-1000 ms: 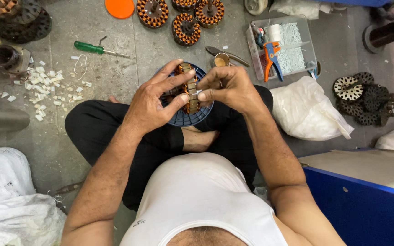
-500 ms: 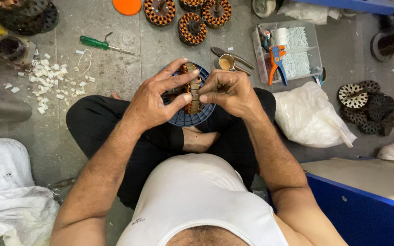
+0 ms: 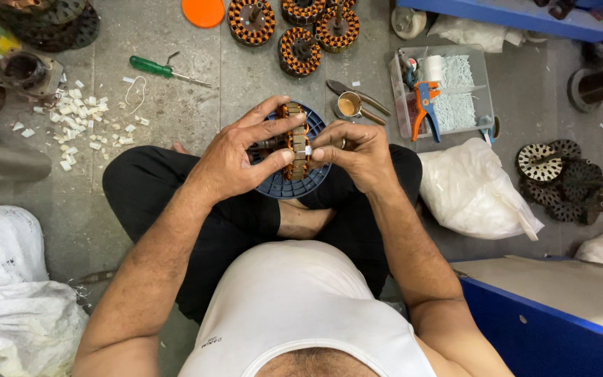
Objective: The person inserts small white plastic spacers into the slots of a copper-wound motor stator while it rests in a blue jig. They use a green screwdriver to push the spacers flush and occasionally rotate the stator to access different sections.
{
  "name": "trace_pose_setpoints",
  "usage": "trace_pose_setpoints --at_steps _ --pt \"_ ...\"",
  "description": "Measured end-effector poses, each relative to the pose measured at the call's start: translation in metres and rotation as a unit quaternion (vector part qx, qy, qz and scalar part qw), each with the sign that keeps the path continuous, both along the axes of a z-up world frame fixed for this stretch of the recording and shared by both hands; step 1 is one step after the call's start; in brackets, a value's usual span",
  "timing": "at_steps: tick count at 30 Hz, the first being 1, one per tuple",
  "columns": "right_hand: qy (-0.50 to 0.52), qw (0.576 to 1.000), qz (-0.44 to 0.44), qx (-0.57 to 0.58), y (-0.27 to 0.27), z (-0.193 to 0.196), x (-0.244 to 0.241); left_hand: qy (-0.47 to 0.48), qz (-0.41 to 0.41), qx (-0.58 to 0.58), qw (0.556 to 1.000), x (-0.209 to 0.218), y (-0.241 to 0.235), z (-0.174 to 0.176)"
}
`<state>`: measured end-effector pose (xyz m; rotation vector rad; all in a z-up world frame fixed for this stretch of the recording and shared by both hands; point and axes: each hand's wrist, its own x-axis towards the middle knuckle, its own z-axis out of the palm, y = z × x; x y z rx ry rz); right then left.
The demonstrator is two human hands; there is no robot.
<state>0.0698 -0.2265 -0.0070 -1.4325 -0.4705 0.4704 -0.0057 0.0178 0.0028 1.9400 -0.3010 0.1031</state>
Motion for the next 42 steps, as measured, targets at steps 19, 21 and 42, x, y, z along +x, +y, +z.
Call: trace_pose_setpoints --at_steps 19,21,42 --pt "-0.013 0.994 0.007 -0.112 0.008 0.022 0.002 0.038 0.006 0.013 0.999 -0.001 -0.003 -0.002" --pt "0.032 0.995 0.027 -0.087 0.01 0.023 0.007 0.035 0.008 0.02 0.999 -0.002 -0.002 -0.002" --pt "0.052 0.998 0.038 -0.028 -0.01 0.004 0.006 0.037 0.005 -0.013 0.999 0.002 0.0 -0.004"
